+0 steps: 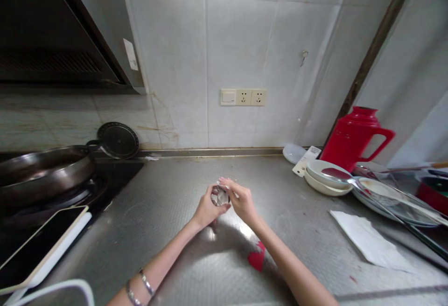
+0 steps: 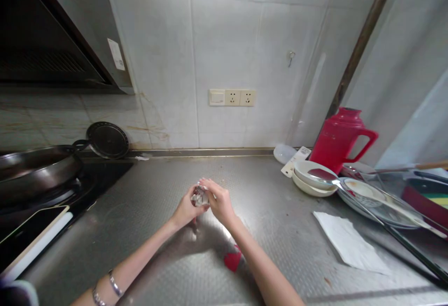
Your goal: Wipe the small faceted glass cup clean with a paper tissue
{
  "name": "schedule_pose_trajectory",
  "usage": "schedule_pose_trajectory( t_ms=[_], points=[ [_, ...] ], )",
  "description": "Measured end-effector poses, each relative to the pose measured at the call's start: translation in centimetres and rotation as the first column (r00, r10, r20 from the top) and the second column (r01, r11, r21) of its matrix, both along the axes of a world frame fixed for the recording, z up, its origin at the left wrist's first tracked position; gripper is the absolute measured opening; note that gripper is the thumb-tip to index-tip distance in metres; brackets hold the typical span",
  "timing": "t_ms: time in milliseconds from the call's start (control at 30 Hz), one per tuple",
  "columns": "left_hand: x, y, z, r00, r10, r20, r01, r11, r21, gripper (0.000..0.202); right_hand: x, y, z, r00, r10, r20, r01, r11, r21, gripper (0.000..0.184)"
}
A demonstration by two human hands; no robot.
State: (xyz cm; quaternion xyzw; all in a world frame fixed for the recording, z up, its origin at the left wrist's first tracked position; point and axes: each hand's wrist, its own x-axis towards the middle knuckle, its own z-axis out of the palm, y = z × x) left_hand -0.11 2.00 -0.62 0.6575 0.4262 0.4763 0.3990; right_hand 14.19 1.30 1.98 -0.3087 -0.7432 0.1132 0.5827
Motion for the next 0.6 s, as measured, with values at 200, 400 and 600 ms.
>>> schedule_pose_trajectory(
  t_ms=[200, 400, 600],
  points=[
    [0.1, -0.2, -0.2, 1.0, -0.007, 0.004, 0.007, 1.0, 0.018, 0.052, 0.0, -0.7, 0.3, 0.972, 0.148, 0.18, -0.149, 0.989, -0.004, 0.032],
    [-0.4, 0.2, 0.3, 0.995, 0.054, 0.088, -0.053, 0.998, -0.021, 0.058, 0.0, -1.3, 0.7, 0.957, 0.182, 0.226, -0.19, 0.982, 0.015, 0.032],
    [-0.5, 0.1, 0.5, 0.987, 0.01, 0.162, 0.007, 0.995, -0.104, 0.058, -0.2, -1.7, 1.4, 0.969, 0.247, 0.002, -0.242, 0.95, -0.197, 0.029]
  ],
)
